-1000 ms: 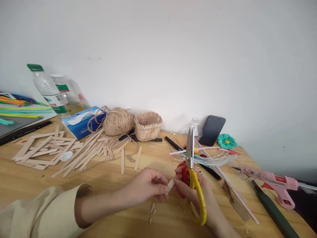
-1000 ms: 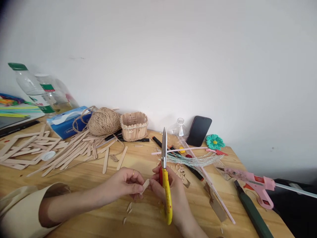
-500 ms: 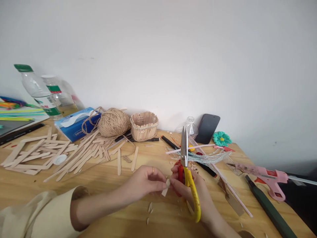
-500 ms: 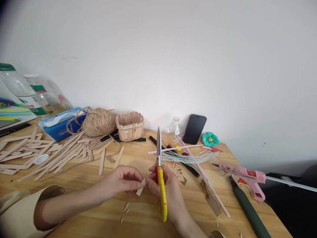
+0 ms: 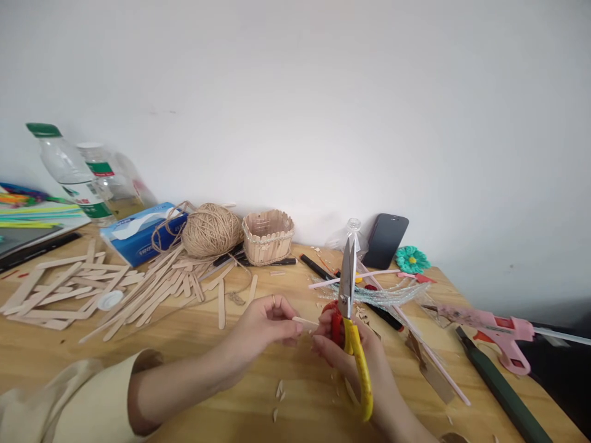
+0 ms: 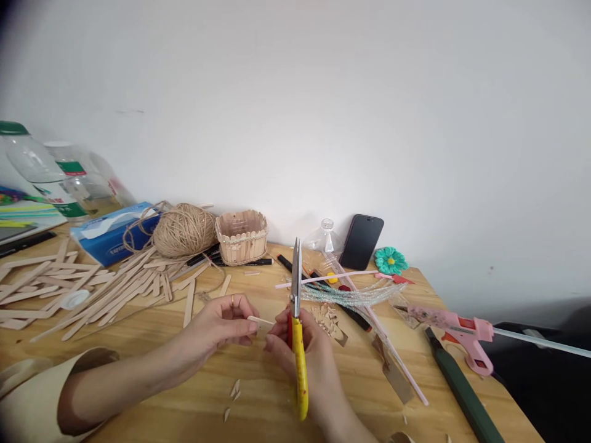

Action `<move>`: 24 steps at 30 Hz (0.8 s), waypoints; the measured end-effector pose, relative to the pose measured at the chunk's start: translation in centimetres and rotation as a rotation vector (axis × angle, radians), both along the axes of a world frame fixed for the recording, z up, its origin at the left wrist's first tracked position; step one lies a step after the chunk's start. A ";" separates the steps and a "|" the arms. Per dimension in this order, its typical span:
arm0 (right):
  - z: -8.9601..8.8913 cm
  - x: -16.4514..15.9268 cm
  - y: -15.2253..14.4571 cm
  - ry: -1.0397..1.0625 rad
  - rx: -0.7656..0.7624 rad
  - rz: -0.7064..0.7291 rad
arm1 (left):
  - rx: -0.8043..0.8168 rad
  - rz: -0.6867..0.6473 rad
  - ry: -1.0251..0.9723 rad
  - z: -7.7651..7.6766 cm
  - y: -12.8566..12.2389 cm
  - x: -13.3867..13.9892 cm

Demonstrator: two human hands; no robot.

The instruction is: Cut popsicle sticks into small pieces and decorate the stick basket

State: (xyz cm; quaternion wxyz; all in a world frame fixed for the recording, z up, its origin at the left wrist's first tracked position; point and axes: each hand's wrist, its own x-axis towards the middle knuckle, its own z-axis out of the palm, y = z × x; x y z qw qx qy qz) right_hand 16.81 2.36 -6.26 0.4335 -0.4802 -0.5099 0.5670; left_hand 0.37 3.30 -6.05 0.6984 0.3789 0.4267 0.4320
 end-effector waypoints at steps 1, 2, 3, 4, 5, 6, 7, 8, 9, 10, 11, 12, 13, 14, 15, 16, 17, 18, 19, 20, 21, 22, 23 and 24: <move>0.0 0.0 0.0 -0.009 0.006 -0.032 | -0.010 -0.021 0.002 0.1 -0.1 0.0; 0.1 -0.1 0.1 -0.018 0.012 -0.060 | -0.023 -0.039 0.003 0.2 -0.3 -0.1; 0.1 -0.1 0.1 -0.027 0.017 -0.079 | -0.039 -0.055 0.003 0.2 -0.4 -0.1; 0.2 -0.1 0.1 -0.035 0.024 -0.089 | -0.054 -0.066 0.004 0.3 -0.4 -0.1; 0.2 -0.1 0.1 -0.042 0.030 -0.092 | -0.065 -0.073 0.008 0.4 -0.5 0.0; 0.3 0.0 0.1 -0.047 0.035 -0.092 | -0.069 -0.082 0.018 0.4 -0.5 0.0; 0.3 0.0 0.1 -0.048 0.038 -0.089 | -0.067 -0.095 0.040 0.4 -0.5 0.0; 0.4 0.0 0.0 -0.045 0.037 -0.084 | -0.065 -0.119 0.075 0.4 -0.5 0.1; 0.4 0.0 -0.1 -0.041 0.034 -0.078 | -0.061 -0.148 0.117 0.4 -0.4 0.1; 0.4 0.0 -0.1 -0.035 0.031 -0.072 | -0.057 -0.178 0.160 0.4 -0.4 0.1; 0.4 0.0 -0.2 -0.028 0.031 -0.064 | -0.051 -0.205 0.195 0.5 -0.4 0.2; 0.4 0.0 -0.2 -0.023 0.032 -0.057 | -0.043 -0.226 0.220 0.5 -0.4 0.2; 0.4 0.0 -0.2 -0.021 0.031 -0.049 | -0.031 -0.237 0.236 0.6 -0.4 0.2; 0.4 0.0 -0.2 -0.020 0.029 -0.042 | -0.010 -0.237 0.247 0.6 -0.4 0.2; 0.4 0.0 -0.2 -0.021 0.025 -0.036 | 0.020 -0.230 0.260 0.7 -0.3 0.2; 0.3 0.0 -0.1 -0.023 0.019 -0.030 | 0.054 -0.218 0.275 0.8 -0.3 0.1; 0.3 0.0 -0.1 -0.028 0.011 -0.027 | 0.082 -0.202 0.293 0.8 -0.3 0.1; 0.2 0.1 0.0 -0.037 0.004 -0.026 | 0.097 -0.188 0.306 0.8 -0.3 0.0; 0.1 0.1 0.0 -0.045 0.004 -0.027 | 0.099 -0.174 0.308 0.9 -0.2 0.0; 0.0 0.2 0.0 -0.050 0.008 -0.027 | 0.092 -0.161 0.294 1.0 -0.1 -0.1; -0.1 0.3 0.0 -0.051 0.017 -0.024 | 0.080 -0.145 0.269 1.1 0.0 -0.1; -0.1 0.3 -0.1 -0.048 0.033 -0.013 | 0.070 -0.122 0.235 1.4 0.1 -0.2; -0.1 0.4 -0.3 -0.044 0.054 0.007 | 0.068 -0.094 0.197 1.7 0.1 -0.3; 0.0 0.4 -0.4 -0.038 0.082 0.035 | 0.072 -0.060 0.160 2.1 0.2 -0.3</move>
